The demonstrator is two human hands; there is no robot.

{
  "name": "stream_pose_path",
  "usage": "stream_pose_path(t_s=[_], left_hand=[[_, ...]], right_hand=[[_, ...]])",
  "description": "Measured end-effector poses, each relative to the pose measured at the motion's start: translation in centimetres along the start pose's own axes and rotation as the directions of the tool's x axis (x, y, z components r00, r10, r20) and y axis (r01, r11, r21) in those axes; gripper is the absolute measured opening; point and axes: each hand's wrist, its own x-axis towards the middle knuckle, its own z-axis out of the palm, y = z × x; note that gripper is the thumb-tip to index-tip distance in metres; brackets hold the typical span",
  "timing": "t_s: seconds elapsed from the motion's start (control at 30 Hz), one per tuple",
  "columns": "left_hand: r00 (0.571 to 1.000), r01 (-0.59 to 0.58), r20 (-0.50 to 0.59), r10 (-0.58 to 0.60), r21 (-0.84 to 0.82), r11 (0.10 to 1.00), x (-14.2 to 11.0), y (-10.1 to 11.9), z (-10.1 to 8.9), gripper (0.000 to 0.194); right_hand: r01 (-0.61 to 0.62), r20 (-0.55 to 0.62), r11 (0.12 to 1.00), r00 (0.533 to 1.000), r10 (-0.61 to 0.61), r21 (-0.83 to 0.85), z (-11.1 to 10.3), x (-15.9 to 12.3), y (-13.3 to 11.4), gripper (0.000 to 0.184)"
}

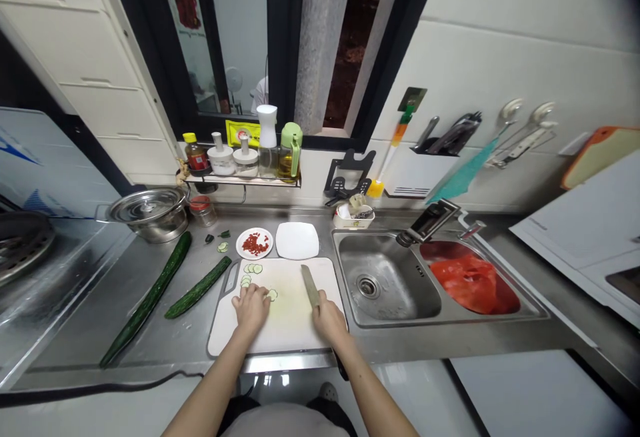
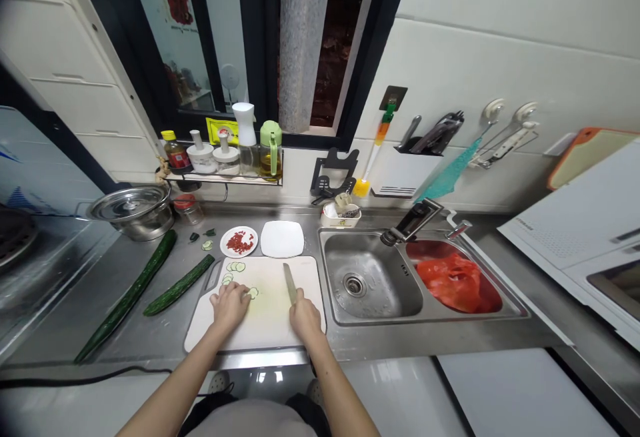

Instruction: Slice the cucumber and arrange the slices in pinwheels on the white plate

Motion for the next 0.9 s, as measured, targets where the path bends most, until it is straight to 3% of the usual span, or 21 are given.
stream_pose_path(t_s=[0.37, 0.63, 0.9], left_hand=[[0.996, -0.074, -0.046, 0.075, 0.028, 0.997, 0.2, 0.7, 0.2, 0.028], [0.999, -0.029, -0.043, 0.025, -0.095, 0.995, 0.4, 1.2, -0.5, 0.020], [1.000, 0.013, 0.002, -0.013, -0.238, 0.971, -1.8, 0.3, -0.6, 0.020]], right_hand=[[-0.009, 0.050, 0.999, 0.999, 0.011, -0.037, 0.4, 0.8, -0.4, 0.038], [-0.017, 0.083, 0.998, 0.996, 0.021, -0.057, 1.0, 1.4, -1.1, 0.046], [-0.023, 0.076, 0.999, 0.997, 0.025, -0.031, 1.1, 1.4, -1.2, 0.045]])
